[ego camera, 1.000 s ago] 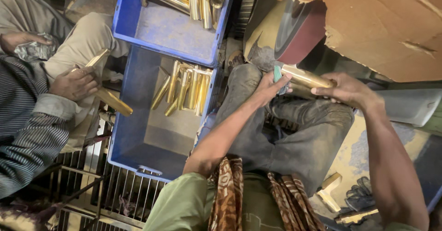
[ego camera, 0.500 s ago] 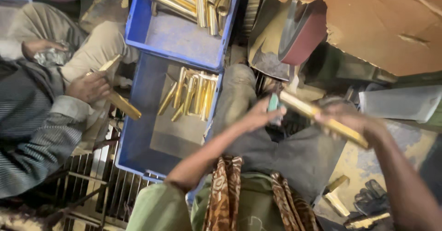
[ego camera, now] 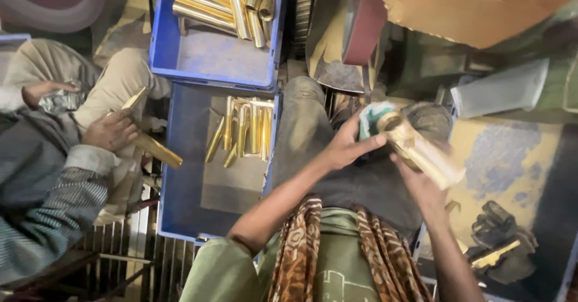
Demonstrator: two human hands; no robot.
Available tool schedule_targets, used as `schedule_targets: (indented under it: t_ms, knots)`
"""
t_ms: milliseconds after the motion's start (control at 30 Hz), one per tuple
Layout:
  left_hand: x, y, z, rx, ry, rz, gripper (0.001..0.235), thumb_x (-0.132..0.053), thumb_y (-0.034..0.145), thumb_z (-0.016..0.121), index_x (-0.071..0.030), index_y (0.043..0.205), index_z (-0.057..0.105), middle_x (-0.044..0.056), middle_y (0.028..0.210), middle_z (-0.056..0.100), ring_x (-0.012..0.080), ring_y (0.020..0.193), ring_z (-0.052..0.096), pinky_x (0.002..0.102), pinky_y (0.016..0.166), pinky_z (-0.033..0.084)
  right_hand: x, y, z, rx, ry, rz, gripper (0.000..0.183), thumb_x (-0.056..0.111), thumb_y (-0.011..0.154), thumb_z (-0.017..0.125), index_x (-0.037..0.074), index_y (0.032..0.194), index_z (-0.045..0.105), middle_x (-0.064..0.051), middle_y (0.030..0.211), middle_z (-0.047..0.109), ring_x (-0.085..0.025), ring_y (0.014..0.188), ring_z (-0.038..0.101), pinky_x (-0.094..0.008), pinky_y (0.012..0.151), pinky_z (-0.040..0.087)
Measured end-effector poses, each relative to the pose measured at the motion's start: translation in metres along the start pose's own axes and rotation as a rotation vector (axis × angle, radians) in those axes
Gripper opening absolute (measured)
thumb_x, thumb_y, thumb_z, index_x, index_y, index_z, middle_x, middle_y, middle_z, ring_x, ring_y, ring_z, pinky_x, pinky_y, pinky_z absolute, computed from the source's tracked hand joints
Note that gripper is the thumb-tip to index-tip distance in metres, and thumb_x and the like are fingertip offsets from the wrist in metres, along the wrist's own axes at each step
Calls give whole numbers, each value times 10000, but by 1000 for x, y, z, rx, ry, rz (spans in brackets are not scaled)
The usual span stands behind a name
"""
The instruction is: The person cleans gold-colored metal faucet components by hand using a small green cloth and a polishing block.
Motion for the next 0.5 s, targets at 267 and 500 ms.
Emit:
schedule_targets:
  t_ms: [267, 500]
  knots:
    - [-27, 16, 19, 136, 213, 79, 726, -180, 977, 762, 0, 1566, 377, 75, 1440, 559, 150, 1339, 519, 321, 1187, 411, -20, 4, 22, 73, 326, 279, 265, 153, 957, 801, 34, 1082, 600, -113, 934, 652, -152, 827, 585, -294, 739, 504]
    - [-50, 9, 39, 145, 298, 116, 675, -167, 965, 782, -9, 1518, 430, 71, 1413, 567, 139, 1329, 532, 320, 1180, 428, -9, 4, 27, 63, 517, 63, 362, 54, 920, 724, 34, 1241, 559, -67, 1080, 621, -115, 956, 597, -276, 830, 515]
Point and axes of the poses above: each hand's wrist, its own y-axis towards the middle knuckle, its own z-axis out of the palm, x = y × z, the point moved 8 cm from there along y, towards the middle knuckle
